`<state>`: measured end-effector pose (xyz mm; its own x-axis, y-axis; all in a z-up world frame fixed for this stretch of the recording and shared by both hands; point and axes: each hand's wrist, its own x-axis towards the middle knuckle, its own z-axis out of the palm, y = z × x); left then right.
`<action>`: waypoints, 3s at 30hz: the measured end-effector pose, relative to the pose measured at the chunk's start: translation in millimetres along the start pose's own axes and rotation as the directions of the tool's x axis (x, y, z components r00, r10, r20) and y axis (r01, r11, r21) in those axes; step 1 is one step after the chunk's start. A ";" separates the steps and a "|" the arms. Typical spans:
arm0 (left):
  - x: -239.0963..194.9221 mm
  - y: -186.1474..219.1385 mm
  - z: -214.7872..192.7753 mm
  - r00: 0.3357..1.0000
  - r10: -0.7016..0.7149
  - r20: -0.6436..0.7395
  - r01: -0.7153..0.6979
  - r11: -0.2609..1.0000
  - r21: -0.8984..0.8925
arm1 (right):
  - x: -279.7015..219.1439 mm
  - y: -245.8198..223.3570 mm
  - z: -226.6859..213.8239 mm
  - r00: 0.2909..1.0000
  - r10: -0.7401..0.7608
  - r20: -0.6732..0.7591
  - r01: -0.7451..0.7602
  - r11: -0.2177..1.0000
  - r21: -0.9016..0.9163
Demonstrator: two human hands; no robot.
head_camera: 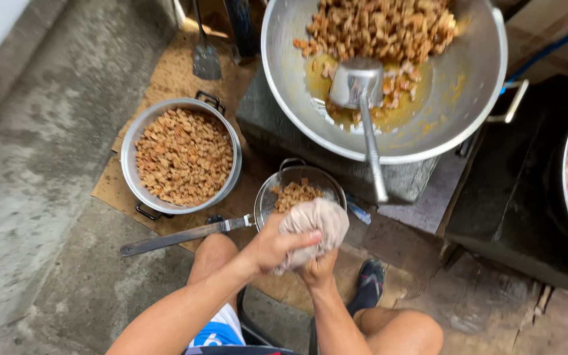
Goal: The person scoops fried food from a large wok using a ladle and transfers it into a wire strainer held over a bucket. The person then lifts the strainer and pours the contents into a perforated metal tray. This process is repeated multiple times.
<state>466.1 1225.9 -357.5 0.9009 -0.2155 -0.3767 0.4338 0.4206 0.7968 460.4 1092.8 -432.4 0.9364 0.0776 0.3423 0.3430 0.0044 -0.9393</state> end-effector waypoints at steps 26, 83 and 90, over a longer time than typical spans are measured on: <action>26.6 -56.6 -81.2 0.993 0.043 -0.111 -0.099 0.821 -0.562 | -226.8 305.0 -28.4 0.397 0.803 -0.444 -0.917 0.331 -0.222; 336.9 6.0 -170.1 0.733 0.085 -0.675 -0.229 0.965 -0.127 | 113.4 51.3 -83.9 0.946 0.275 -0.175 -0.209 0.098 -0.973; 242.9 16.6 -124.1 0.866 -0.139 -0.480 -0.028 0.946 -0.323 | 124.6 33.6 -129.0 0.937 0.225 -0.266 -0.272 -0.005 -0.962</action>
<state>693.9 1289.9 -494.4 0.7268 0.1776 -0.6635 0.3897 0.6887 0.6113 598.1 974.0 -418.5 0.9746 -0.1919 0.1158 -0.1850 -0.9804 -0.0672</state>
